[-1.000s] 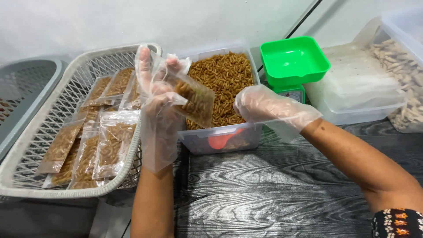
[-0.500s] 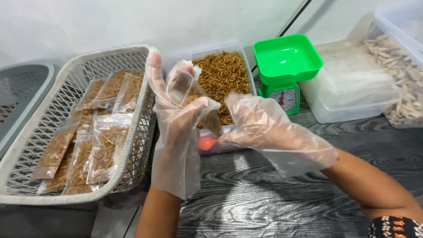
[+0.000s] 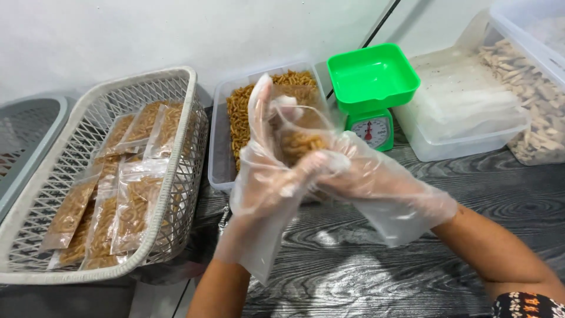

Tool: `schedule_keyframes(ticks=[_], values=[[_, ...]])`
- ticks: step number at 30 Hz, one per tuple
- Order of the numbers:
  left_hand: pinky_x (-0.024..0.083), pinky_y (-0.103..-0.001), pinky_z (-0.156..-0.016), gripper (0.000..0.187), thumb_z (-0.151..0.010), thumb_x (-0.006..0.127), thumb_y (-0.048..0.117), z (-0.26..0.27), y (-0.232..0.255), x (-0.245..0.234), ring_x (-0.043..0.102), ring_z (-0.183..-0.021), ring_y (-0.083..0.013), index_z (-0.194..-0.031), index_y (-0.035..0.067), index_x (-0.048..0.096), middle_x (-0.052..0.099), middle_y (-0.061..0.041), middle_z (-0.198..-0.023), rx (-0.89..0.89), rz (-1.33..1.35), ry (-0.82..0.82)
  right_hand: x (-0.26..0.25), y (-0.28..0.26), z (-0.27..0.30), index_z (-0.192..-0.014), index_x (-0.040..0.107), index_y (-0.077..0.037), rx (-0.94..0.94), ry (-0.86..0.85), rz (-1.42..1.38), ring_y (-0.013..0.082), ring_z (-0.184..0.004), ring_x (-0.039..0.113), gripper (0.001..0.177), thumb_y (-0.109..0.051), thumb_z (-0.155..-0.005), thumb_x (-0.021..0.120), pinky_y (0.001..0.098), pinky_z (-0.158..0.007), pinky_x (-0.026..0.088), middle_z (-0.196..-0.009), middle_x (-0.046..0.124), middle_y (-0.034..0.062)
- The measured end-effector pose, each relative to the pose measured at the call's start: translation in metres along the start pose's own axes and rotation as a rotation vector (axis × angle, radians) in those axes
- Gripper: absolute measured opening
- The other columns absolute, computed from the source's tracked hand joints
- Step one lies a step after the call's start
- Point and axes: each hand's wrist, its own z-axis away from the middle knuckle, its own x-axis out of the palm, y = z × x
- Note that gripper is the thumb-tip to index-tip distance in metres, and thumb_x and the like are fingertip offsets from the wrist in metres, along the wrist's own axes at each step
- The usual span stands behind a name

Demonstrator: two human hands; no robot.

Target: The person scoops dried mealworms from a large container into small plastic bags, weighs the bags on a kitchen scale, and places them into a plastic basket.

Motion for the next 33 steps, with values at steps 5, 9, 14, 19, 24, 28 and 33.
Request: schedule_keyframes(ticks=[5, 9, 14, 19, 24, 28, 33], values=[[0.058, -0.027, -0.089, 0.058, -0.083, 0.085, 0.024, -0.002, -0.037, -0.01, 0.072, -0.1, -0.0156, -0.133, 0.006, 0.062, 0.074, -0.011, -0.109, -0.185, 0.217, 0.002, -0.04, 0.04, 0.003, -0.114, 0.075, -0.004, 0.454, -0.048, 0.126, 0.0321, -0.09, 0.077, 0.036, 0.002, -0.078, 0.07, 0.0479, -0.084, 0.066, -0.101, 0.078, 0.0188], [0.059, -0.025, -0.081, 0.034, -0.081, 0.085, 0.022, -0.002, -0.027, -0.002, 0.072, -0.091, -0.0124, -0.109, 0.007, 0.074, 0.077, -0.01, -0.099, -0.304, 0.169, 0.125, -0.008, -0.021, 0.002, -0.124, 0.07, 0.003, 0.528, 0.08, 0.104, 0.0157, -0.099, 0.073, 0.037, 0.001, -0.093, 0.05, 0.0208, -0.094, 0.056, -0.104, 0.074, 0.0131], [0.062, -0.025, -0.076, 0.021, -0.077, 0.087, 0.022, -0.012, -0.029, 0.006, 0.07, -0.082, -0.008, -0.094, 0.013, 0.077, 0.074, -0.003, -0.086, -0.395, 0.033, 0.189, -0.038, 0.001, 0.009, -0.112, 0.08, -0.008, 0.583, 0.26, 0.224, 0.0224, -0.071, 0.072, 0.041, 0.003, -0.072, 0.079, 0.0348, -0.072, 0.064, -0.081, 0.079, 0.0132], [0.058, -0.027, -0.086, 0.022, -0.083, 0.081, 0.02, -0.02, -0.024, 0.007, 0.067, -0.086, -0.0097, -0.098, 0.007, 0.073, 0.068, -0.004, -0.087, -0.405, 0.043, 0.101, -0.064, 0.014, 0.015, -0.102, 0.082, -0.005, 0.443, 0.234, 0.274, 0.0154, -0.072, 0.067, 0.023, -0.003, -0.081, 0.073, 0.0289, -0.069, 0.059, -0.077, 0.076, 0.0112], [0.057, -0.039, -0.097, 0.056, -0.076, 0.087, 0.028, -0.009, -0.015, 0.011, 0.07, -0.103, -0.0217, -0.126, 0.012, 0.067, 0.073, -0.013, -0.106, -0.366, 0.077, -0.04, -0.054, -0.007, 0.016, -0.106, 0.082, -0.003, 0.383, 0.232, 0.201, 0.0094, -0.074, 0.063, 0.025, -0.003, -0.086, 0.067, 0.0233, -0.07, 0.056, -0.081, 0.077, 0.0048], [0.06, -0.036, -0.094, 0.05, -0.079, 0.085, 0.029, -0.014, -0.01, 0.011, 0.072, -0.1, -0.0216, -0.122, 0.01, 0.067, 0.074, -0.013, -0.105, -0.347, 0.147, -0.087, -0.061, 0.019, 0.02, -0.108, 0.079, -0.002, 0.447, 0.286, 0.286, 0.0137, -0.081, 0.066, 0.025, -0.005, -0.085, 0.068, 0.0316, -0.081, 0.058, -0.089, 0.08, 0.0089], [0.063, -0.033, -0.09, 0.043, -0.083, 0.082, 0.029, -0.023, -0.004, 0.01, 0.074, -0.096, -0.0215, -0.118, 0.009, 0.068, 0.075, -0.013, -0.104, -0.313, 0.237, -0.142, -0.058, 0.036, 0.013, -0.106, 0.076, 0.0, 0.415, 0.35, 0.191, 0.0116, -0.08, 0.066, 0.024, 0.003, -0.085, 0.066, 0.0293, -0.078, 0.058, -0.091, 0.08, 0.0083]])
